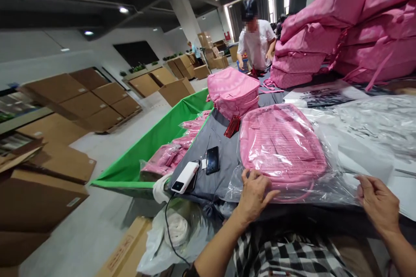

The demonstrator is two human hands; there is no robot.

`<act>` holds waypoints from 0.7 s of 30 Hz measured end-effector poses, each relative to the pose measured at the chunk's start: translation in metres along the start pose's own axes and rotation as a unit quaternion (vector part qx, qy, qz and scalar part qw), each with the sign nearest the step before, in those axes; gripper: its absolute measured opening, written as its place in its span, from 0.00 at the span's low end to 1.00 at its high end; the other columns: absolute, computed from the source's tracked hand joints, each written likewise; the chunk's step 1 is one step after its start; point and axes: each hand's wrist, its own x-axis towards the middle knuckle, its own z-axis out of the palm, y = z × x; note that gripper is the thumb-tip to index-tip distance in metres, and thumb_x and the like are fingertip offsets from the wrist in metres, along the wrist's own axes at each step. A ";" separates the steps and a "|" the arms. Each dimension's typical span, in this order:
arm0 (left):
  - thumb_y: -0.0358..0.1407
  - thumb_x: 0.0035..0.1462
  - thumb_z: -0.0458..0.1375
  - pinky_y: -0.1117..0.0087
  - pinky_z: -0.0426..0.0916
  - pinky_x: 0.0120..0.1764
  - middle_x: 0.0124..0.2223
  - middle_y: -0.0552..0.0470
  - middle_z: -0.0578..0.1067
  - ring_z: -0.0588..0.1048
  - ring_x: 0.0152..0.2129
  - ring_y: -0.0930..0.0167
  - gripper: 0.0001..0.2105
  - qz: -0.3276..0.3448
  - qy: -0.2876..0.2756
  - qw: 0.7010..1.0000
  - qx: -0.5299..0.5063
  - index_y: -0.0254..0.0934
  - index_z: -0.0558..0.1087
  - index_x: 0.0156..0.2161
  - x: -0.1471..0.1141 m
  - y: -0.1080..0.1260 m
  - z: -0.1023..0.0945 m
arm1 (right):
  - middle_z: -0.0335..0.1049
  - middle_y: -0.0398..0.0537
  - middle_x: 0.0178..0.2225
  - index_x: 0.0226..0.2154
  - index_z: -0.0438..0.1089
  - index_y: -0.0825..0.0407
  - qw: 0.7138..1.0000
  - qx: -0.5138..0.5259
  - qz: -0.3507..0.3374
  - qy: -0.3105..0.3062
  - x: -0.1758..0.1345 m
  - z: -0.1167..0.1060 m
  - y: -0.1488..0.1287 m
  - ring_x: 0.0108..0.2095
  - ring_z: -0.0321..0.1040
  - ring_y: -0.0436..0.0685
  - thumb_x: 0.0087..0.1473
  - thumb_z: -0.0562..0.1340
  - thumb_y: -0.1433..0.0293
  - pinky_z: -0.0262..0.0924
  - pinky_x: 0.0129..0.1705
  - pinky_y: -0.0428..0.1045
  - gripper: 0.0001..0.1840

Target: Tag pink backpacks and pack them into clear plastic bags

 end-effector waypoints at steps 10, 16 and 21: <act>0.34 0.65 0.61 0.62 0.59 0.50 0.36 0.53 0.78 0.70 0.40 0.67 0.06 -0.034 -0.096 0.995 -0.017 0.39 0.73 0.34 0.037 -0.016 0.006 | 0.62 0.39 0.18 0.31 0.72 0.50 0.998 0.030 0.060 -0.011 0.012 -0.004 0.002 0.19 0.58 0.51 0.32 0.67 0.40 0.57 0.19 0.46 0.34; 0.36 0.66 0.57 0.66 0.62 0.43 0.35 0.52 0.75 0.70 0.38 0.67 0.10 -0.068 -0.160 0.981 -0.087 0.39 0.73 0.32 0.042 -0.024 0.006 | 0.66 0.41 0.17 0.28 0.69 0.50 0.992 0.032 0.117 -0.028 0.029 0.000 0.019 0.18 0.59 0.53 0.22 0.72 0.44 0.54 0.20 0.49 0.34; 0.42 0.68 0.52 0.64 0.63 0.42 0.34 0.49 0.75 0.71 0.37 0.64 0.14 -0.064 -0.149 0.979 -0.123 0.39 0.72 0.32 0.039 -0.029 0.013 | 0.71 0.48 0.23 0.30 0.72 0.50 0.989 -0.125 0.013 0.072 0.046 -0.074 0.012 0.26 0.68 0.61 0.33 0.65 0.43 0.60 0.31 0.54 0.29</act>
